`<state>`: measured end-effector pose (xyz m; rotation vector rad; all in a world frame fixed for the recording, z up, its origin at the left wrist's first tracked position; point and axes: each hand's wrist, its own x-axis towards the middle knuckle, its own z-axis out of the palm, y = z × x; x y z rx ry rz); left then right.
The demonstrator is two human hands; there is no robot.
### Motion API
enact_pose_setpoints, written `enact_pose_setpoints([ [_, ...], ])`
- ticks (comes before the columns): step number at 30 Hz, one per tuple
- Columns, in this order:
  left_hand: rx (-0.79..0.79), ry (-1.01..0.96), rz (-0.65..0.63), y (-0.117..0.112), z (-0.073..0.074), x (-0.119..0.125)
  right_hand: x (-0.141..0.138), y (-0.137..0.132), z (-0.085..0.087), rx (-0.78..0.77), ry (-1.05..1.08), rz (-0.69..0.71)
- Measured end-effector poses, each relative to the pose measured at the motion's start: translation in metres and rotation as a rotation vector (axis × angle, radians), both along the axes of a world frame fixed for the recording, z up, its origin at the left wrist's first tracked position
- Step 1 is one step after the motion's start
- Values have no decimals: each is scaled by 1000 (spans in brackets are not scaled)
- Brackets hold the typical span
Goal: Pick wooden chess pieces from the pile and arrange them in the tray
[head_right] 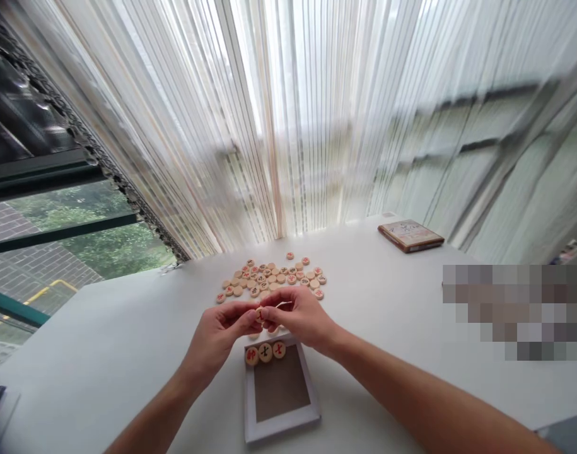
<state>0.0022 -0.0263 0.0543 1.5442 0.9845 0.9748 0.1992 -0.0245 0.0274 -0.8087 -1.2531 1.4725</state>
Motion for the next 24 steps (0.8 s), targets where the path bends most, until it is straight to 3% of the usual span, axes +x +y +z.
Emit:
enact_pose_setpoints([
  [8,-85,-146,91,-16,-14,0,1,-14,-1,-58,52,9],
  [16,95,-109,136,-30,-11,1,-6,-27,-2,-4,107,-15],
  [24,148,-121,140,-33,-14,1,-6,-27,-1,57,67,-46],
])
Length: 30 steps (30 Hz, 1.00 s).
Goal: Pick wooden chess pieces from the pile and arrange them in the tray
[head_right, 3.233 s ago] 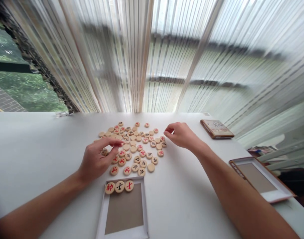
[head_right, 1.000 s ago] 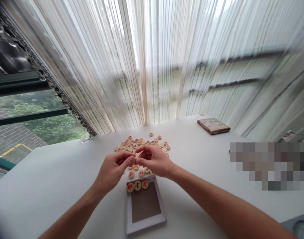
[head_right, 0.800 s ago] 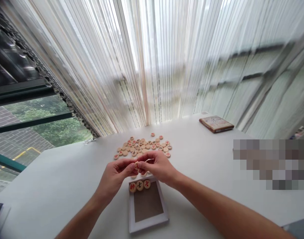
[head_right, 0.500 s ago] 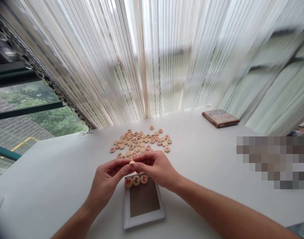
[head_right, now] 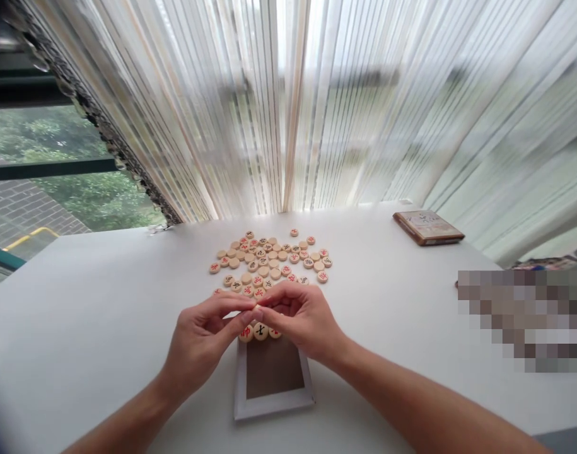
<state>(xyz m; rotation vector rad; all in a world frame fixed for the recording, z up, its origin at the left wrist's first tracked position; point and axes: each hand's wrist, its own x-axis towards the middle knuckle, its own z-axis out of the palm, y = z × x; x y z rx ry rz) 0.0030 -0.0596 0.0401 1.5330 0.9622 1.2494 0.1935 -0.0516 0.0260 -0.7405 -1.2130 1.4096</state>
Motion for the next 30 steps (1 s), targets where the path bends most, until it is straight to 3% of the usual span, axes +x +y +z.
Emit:
enact_pose_setpoints([
  [8,-89,-56,-56,0,-5,2,8,1,-5,-119,-45,30],
  [14,-389,-394,-142,-2,-5,8,13,1,-8,-163,-32,55],
  [18,-498,-486,-138,-5,-2,11,13,-1,-3,-162,-12,86],
  [23,-490,-397,-150,-6,2,10,11,-4,2,-141,-34,116],
  [30,-332,-280,-115,-5,-3,8,9,-5,7,-255,27,119],
])
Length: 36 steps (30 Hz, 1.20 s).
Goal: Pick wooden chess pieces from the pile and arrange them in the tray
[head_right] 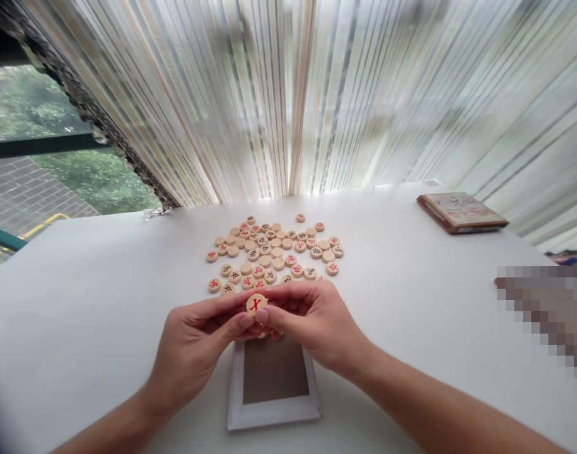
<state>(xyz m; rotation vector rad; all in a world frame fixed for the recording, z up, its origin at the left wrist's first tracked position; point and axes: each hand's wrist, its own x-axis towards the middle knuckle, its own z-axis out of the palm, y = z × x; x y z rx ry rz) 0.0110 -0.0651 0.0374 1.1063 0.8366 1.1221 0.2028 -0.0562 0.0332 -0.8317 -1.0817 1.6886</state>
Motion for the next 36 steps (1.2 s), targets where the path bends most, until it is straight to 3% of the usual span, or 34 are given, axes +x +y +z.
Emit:
enact_pose_setpoints([
  [8,532,381,86,-3,-7,-5,-4,-3,5,-65,-14,-28],
  [13,766,463,92,-3,-8,-6,-5,-6,6,-64,-61,-24],
  [16,788,471,87,-2,-9,-7,-5,-8,7,-58,-112,-6],
  [27,555,331,37,-5,-2,-7,0,-8,9,-7,-86,105],
  [36,603,360,29,-3,-1,-7,1,-6,4,-81,-1,151],
])
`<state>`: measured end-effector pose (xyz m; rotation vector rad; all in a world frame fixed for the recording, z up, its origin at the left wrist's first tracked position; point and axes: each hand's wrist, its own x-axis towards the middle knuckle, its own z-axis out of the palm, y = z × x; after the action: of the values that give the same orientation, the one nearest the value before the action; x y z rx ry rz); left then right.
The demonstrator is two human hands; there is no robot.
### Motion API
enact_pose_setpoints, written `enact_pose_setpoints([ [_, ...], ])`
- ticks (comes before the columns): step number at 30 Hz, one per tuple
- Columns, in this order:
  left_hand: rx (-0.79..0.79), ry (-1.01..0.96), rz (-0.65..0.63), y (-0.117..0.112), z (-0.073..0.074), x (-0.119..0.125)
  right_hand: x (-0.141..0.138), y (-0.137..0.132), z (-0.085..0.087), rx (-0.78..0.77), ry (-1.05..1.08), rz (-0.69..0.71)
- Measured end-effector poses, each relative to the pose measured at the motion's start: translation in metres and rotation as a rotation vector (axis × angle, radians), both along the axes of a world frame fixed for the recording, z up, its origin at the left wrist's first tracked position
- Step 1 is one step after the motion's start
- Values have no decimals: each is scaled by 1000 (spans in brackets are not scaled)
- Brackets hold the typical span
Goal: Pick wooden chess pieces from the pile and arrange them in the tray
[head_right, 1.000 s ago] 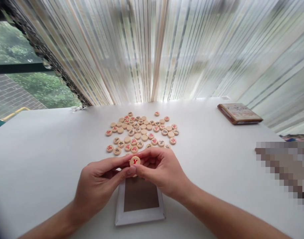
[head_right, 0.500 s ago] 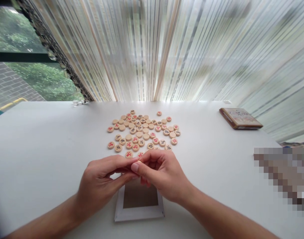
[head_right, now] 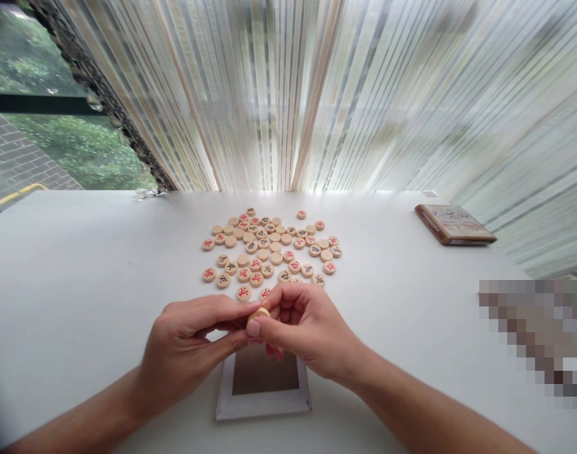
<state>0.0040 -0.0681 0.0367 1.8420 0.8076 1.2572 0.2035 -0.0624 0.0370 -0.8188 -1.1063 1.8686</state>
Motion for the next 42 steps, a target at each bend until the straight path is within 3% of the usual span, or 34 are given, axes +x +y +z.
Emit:
enact_pose_setpoints([
  [7,-118,-83,-43,-1,3,2,1,-1,5,134,-92,-26],
  [14,-170,-80,32,1,-1,0,-1,-2,6,258,-101,-109],
  [22,-61,-9,146,5,-4,-4,-1,-3,-5,566,-222,-310],
  [32,-164,-95,148,5,-4,-2,1,-1,-10,609,-224,-303],
  [42,-48,-36,122,8,-4,-5,3,-1,-10,637,-241,-319],
])
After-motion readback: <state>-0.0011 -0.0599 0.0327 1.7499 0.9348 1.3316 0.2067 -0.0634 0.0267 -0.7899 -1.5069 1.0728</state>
